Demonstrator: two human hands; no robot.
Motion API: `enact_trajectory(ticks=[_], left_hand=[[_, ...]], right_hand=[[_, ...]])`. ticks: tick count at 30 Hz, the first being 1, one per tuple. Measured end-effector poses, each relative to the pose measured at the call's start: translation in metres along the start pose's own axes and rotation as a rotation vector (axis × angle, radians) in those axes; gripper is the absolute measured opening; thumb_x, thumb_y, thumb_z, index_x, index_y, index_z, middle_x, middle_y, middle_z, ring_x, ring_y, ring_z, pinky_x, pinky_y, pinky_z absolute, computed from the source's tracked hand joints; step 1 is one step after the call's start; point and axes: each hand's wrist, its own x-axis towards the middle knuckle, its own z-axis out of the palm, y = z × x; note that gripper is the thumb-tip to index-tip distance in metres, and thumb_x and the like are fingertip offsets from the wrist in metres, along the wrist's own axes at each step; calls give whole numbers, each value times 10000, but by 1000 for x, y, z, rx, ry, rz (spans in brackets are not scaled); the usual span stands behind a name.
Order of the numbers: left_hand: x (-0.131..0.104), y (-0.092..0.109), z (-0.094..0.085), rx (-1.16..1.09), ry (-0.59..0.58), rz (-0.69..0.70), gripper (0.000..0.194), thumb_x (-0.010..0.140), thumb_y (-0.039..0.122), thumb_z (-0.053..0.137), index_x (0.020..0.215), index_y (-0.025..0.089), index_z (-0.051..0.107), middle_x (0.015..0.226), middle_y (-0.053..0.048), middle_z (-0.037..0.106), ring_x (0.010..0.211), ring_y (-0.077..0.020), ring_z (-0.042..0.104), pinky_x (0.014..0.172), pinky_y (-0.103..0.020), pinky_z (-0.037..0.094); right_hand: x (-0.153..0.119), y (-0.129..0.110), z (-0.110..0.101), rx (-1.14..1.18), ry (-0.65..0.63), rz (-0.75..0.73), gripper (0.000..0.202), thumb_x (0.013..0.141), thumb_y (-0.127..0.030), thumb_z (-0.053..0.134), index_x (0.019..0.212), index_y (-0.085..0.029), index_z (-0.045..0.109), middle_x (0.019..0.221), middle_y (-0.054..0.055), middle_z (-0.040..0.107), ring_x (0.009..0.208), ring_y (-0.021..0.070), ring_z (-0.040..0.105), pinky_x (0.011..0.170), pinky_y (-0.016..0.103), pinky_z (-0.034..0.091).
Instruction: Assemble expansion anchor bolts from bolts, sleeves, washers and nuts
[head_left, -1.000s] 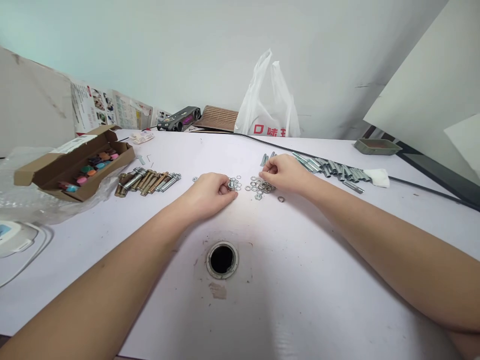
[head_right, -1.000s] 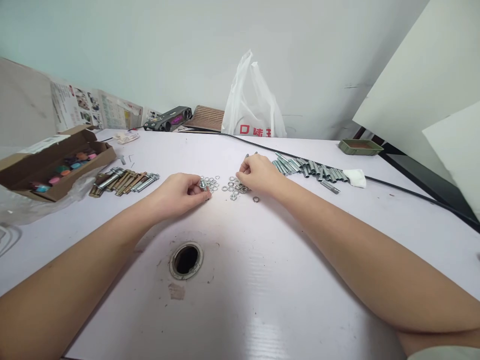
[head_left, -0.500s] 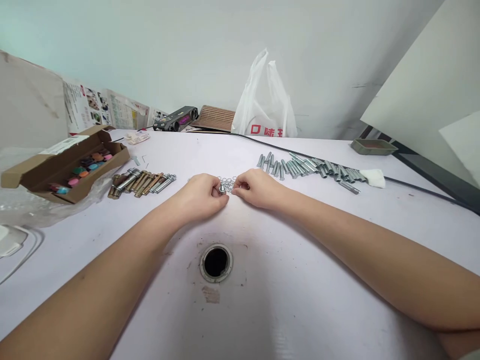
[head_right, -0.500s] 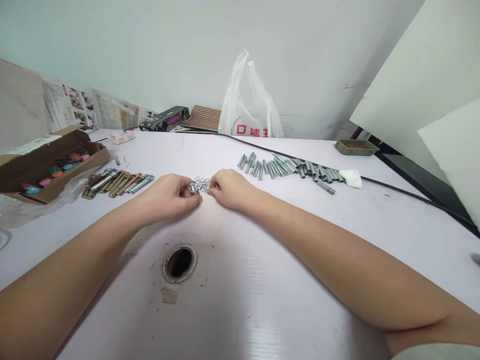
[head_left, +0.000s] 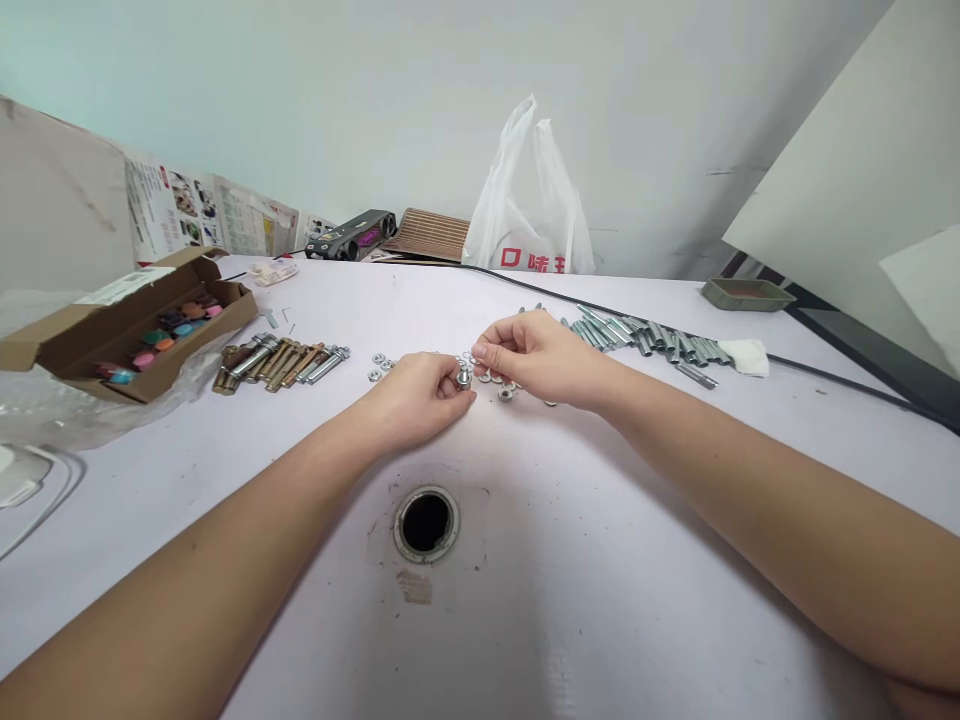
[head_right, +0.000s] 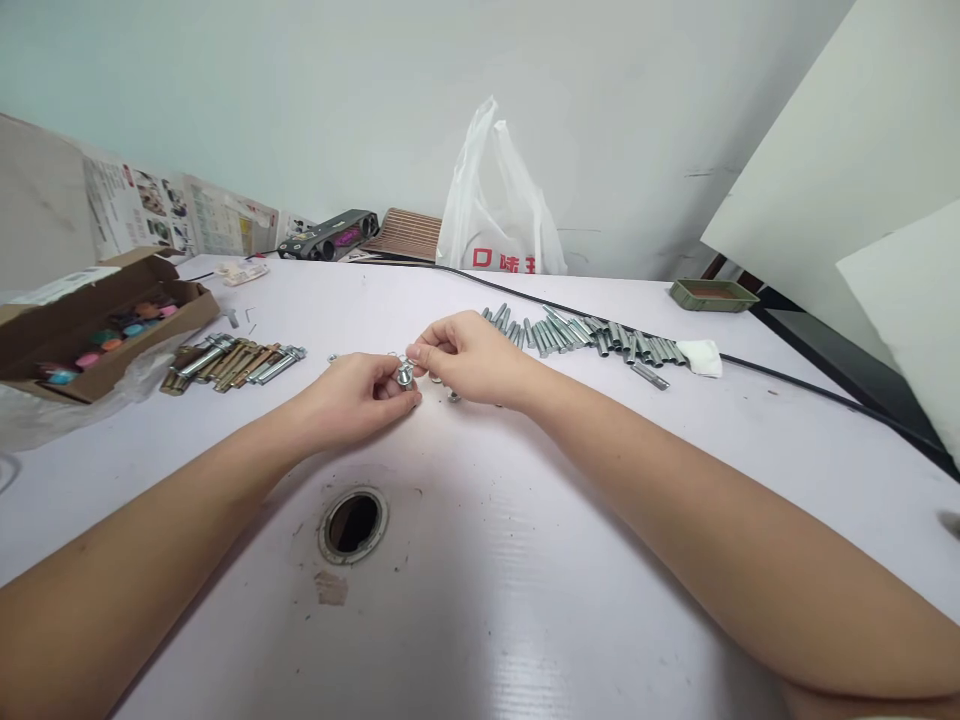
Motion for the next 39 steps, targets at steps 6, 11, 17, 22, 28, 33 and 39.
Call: enact_trajectory(ticks=[6, 11, 17, 22, 28, 33, 39], left_hand=[[2, -1, 3, -63, -17, 42, 244, 791, 388, 518, 823, 162, 604, 643, 20, 563, 571, -112, 487, 526, -245, 351], [3, -2, 5, -68, -1, 45, 236, 785, 393, 536, 812, 165, 592, 635, 23, 569, 562, -111, 496, 508, -236, 347], [2, -1, 5, -64, 1, 44, 243, 790, 402, 533, 737, 165, 535, 635, 21, 576, 567, -112, 495, 516, -236, 351], [-1, 1, 0, -33, 0, 6, 316, 776, 413, 557, 636, 163, 423, 612, 17, 572, 552, -106, 476, 521, -243, 347], [1, -3, -3, 13, 17, -31, 315, 772, 425, 561, 638, 164, 447, 626, 15, 584, 556, -108, 469, 517, -248, 330], [5, -4, 1, -9, 70, -31, 347, 772, 417, 563, 615, 160, 391, 588, 29, 554, 545, -95, 418, 518, -238, 311], [4, -3, 4, -41, 61, -11, 335, 776, 420, 559, 629, 161, 407, 611, 20, 566, 554, -101, 440, 521, -236, 321]], right_hand=[[-1, -4, 8, 44, -12, -35, 262, 853, -338, 569, 813, -99, 670, 720, 32, 638, 544, 57, 476, 523, 198, 365], [3, -2, 13, 41, 61, -16, 239, 846, -308, 553, 811, -107, 679, 765, 32, 666, 558, 59, 500, 522, 195, 376], [1, -4, 12, 22, 94, 20, 262, 839, -330, 553, 776, -102, 665, 710, 34, 643, 509, 56, 452, 491, 209, 348], [-3, 6, -10, -199, 185, 42, 257, 831, -362, 555, 769, -132, 651, 690, 19, 627, 548, 77, 492, 509, 222, 353], [-6, 29, -24, -439, -32, 75, 207, 785, -350, 594, 746, -159, 662, 698, 21, 635, 584, 104, 534, 526, 236, 365], [-6, 35, -14, -434, -165, 4, 284, 731, -439, 650, 836, -177, 677, 695, 2, 625, 582, 99, 529, 518, 224, 359], [-8, 25, -21, -315, -177, -27, 201, 729, -345, 649, 790, -156, 680, 712, 7, 628, 605, 90, 532, 527, 204, 378]])
